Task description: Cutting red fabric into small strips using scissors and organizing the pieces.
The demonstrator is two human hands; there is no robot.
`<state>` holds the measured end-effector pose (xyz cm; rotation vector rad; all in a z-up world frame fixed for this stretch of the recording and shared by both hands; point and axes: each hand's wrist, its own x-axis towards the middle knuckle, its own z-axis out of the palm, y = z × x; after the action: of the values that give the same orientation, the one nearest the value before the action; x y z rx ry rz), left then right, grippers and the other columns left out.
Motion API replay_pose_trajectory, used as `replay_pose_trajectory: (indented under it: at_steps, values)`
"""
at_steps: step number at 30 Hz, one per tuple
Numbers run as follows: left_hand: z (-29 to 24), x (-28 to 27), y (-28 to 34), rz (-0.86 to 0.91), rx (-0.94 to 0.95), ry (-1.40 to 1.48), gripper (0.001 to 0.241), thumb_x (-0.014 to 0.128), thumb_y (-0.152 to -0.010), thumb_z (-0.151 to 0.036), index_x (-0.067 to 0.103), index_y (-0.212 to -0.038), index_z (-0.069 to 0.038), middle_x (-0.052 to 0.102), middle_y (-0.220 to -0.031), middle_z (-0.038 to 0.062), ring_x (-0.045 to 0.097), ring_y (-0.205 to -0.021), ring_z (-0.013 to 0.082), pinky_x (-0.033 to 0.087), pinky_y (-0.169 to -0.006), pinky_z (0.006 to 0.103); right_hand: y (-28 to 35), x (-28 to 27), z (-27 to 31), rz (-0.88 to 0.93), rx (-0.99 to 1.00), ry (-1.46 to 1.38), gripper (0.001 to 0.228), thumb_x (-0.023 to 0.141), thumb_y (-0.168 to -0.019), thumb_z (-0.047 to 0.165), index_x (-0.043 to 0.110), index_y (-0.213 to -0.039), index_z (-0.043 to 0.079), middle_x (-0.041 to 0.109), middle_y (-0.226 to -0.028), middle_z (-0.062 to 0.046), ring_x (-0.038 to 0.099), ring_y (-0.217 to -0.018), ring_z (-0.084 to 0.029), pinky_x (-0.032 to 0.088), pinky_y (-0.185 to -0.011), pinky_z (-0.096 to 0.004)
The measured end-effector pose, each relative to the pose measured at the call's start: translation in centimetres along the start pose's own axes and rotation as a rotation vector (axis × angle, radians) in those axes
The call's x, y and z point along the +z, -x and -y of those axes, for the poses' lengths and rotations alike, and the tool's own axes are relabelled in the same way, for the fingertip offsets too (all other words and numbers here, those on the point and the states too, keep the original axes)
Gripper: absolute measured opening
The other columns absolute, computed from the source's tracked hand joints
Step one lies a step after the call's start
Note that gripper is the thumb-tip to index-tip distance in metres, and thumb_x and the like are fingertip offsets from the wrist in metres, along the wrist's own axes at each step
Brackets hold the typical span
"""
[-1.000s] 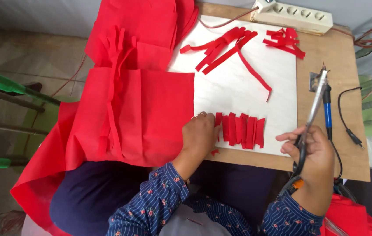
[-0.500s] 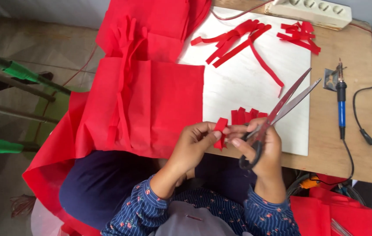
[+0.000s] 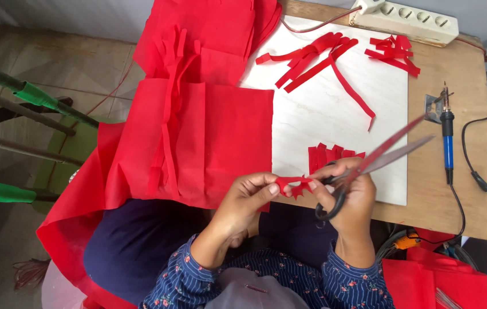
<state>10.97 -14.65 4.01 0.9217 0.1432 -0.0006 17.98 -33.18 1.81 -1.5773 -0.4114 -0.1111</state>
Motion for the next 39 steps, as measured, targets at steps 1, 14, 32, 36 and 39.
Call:
replay_pose_trajectory:
  at_steps: [1,14,32,36,39]
  values:
    - [1.2,-0.9,0.0,0.001,0.000,0.000,0.016,0.069,-0.094,-0.012,0.074,-0.097,0.003,0.074,-0.087,0.010,0.064,-0.080,0.0103,0.050,-0.076,0.0221,0.0,0.0,0.1,0.000,0.000,0.000,0.041,0.082,-0.080,-0.007,0.046,-0.097,0.005,0.074,-0.079,-0.019,0.074,-0.072,-0.021,0.060,-0.070,-0.029]
    - [3.1,-2.8,-0.5,-0.236,0.195,0.020,0.019,0.087,-0.076,-0.006,0.071,-0.084,-0.001,0.071,-0.077,0.007,0.065,-0.075,0.0125,0.052,-0.075,0.0254,1.8,2.8,1.0,0.084,0.133,-0.249,0.050,0.087,-0.076,0.008,0.044,-0.100,0.008,0.079,-0.095,-0.022,0.079,-0.084,-0.024,0.065,-0.076,-0.032]
    - [5.5,-8.0,6.8,-0.255,-0.125,-0.248,0.029,0.078,-0.092,-0.013,0.060,-0.070,-0.009,0.060,-0.047,0.007,0.051,-0.033,0.0116,0.037,-0.033,0.0230,1.6,-4.0,0.1,-0.133,-0.048,-0.351,0.051,0.061,-0.075,-0.013,0.043,-0.111,0.019,0.063,-0.090,-0.007,0.072,-0.074,-0.026,0.061,-0.065,-0.033]
    - [13.7,-12.8,11.3,-0.333,-0.564,-0.186,0.004,0.077,-0.078,0.004,0.076,-0.082,0.005,0.074,-0.067,0.018,0.064,-0.046,0.0155,0.042,-0.036,0.0227,1.2,-6.0,2.0,0.123,-0.254,-0.615,0.040,0.064,-0.087,-0.007,0.048,-0.110,0.021,0.066,-0.086,-0.009,0.070,-0.076,-0.019,0.064,-0.077,-0.036]
    - [10.5,-11.6,12.1,-0.096,-0.747,-1.130,0.018,0.065,-0.085,-0.018,0.081,-0.079,-0.025,0.078,-0.068,-0.007,0.072,-0.055,0.0065,0.055,-0.059,0.0232,2.5,-3.3,3.7,0.096,-0.178,-0.440,0.047,0.062,-0.077,-0.006,0.045,-0.110,0.023,0.063,-0.079,-0.005,0.070,-0.071,-0.026,0.063,-0.063,-0.037]
